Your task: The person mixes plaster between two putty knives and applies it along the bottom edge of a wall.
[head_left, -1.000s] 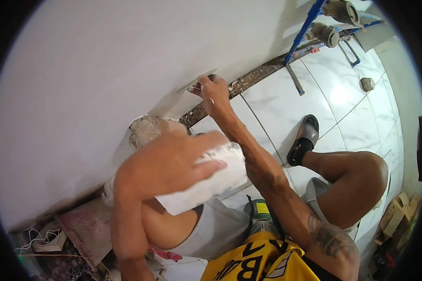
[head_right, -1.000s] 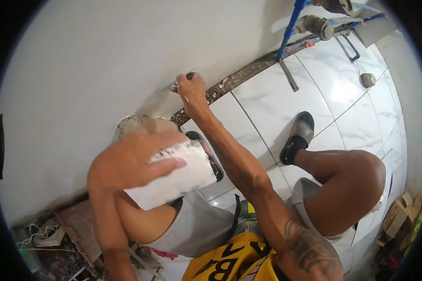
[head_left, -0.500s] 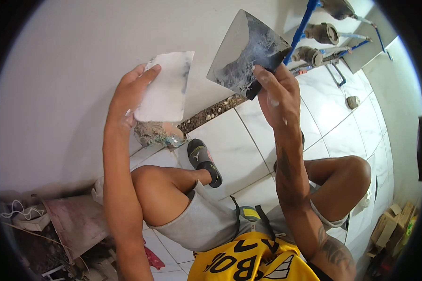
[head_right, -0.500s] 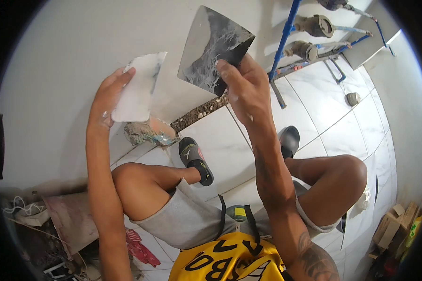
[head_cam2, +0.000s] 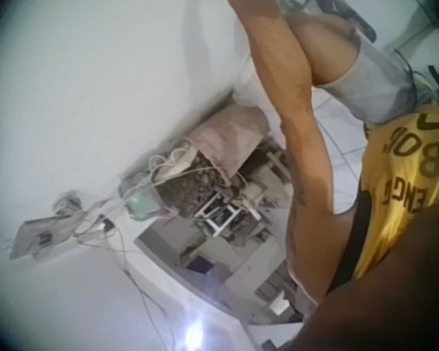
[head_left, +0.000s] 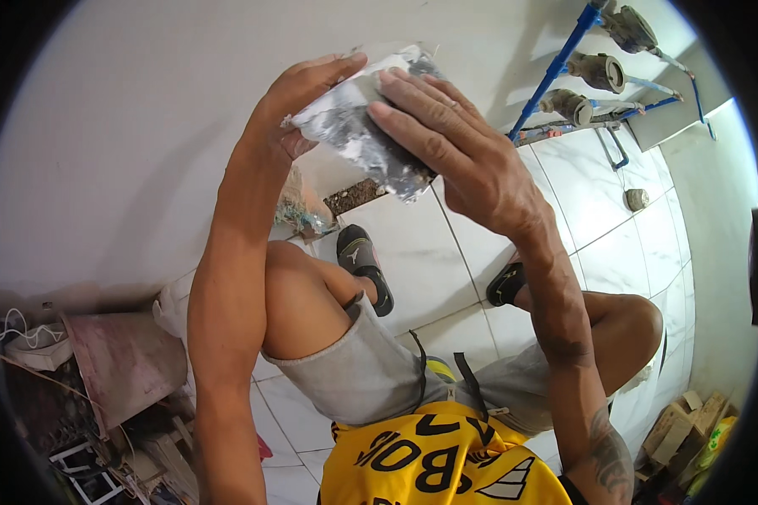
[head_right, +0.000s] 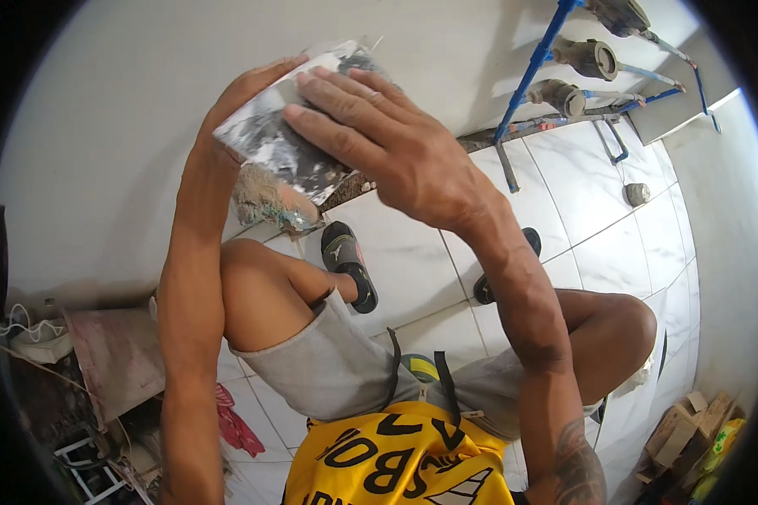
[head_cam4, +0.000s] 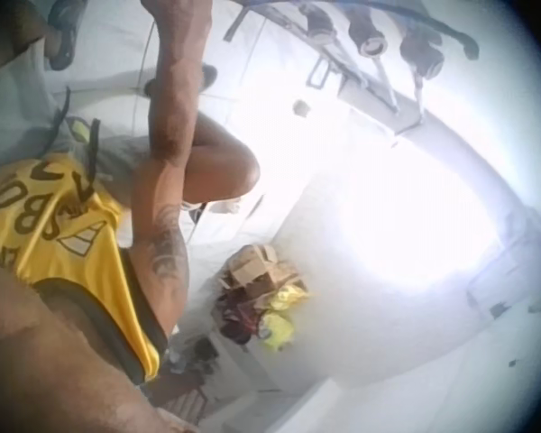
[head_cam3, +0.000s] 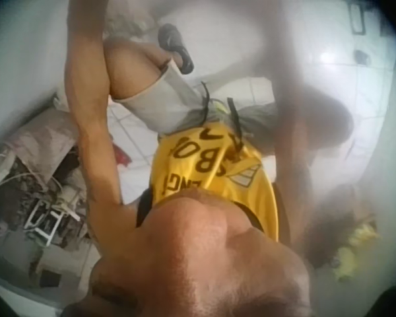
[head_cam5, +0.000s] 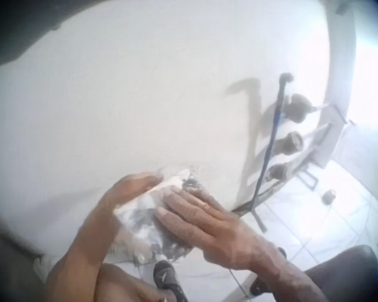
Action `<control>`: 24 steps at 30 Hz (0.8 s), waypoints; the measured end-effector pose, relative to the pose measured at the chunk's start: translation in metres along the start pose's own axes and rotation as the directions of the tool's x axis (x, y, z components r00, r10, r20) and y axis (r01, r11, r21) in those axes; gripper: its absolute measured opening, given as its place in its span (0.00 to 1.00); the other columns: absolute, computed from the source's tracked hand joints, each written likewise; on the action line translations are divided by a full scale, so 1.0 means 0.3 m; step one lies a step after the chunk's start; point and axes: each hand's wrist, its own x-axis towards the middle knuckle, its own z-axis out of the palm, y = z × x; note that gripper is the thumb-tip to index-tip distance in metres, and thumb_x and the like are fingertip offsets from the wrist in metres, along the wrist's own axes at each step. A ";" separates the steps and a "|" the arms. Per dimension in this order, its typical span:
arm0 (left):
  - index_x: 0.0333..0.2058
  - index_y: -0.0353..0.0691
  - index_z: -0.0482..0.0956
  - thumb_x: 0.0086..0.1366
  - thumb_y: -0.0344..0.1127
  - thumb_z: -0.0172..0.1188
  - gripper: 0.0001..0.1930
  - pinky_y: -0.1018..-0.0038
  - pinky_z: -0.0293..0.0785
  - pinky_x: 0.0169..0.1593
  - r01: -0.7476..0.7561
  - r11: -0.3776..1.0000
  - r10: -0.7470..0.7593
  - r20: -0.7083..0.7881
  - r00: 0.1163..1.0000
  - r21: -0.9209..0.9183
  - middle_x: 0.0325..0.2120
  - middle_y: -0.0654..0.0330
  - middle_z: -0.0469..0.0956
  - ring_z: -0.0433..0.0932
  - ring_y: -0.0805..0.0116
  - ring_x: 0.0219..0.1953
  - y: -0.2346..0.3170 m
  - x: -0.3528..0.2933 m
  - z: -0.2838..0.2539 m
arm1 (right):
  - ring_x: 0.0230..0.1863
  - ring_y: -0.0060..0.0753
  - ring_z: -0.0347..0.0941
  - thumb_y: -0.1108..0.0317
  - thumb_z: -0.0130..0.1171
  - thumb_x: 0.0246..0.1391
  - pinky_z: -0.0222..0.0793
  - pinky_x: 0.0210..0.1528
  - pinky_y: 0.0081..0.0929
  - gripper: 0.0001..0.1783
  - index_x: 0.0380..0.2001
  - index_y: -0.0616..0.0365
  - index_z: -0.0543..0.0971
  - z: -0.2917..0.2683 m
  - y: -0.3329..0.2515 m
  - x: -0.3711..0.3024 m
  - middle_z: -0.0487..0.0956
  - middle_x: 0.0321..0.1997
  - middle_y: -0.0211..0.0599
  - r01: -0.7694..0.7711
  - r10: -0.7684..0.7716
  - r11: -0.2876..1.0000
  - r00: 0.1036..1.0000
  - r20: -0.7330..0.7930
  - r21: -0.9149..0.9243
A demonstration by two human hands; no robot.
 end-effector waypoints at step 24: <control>0.46 0.34 0.72 0.63 0.43 0.57 0.19 0.78 0.77 0.33 0.245 0.964 -0.263 -0.214 0.941 -0.106 0.36 0.58 0.78 0.78 0.75 0.34 0.071 -0.010 0.033 | 0.45 0.31 0.72 0.75 0.49 0.59 0.65 0.48 0.22 0.14 0.48 0.61 0.75 -0.062 0.188 -0.291 0.76 0.46 0.41 -0.665 0.689 0.724 0.708 -0.151 0.183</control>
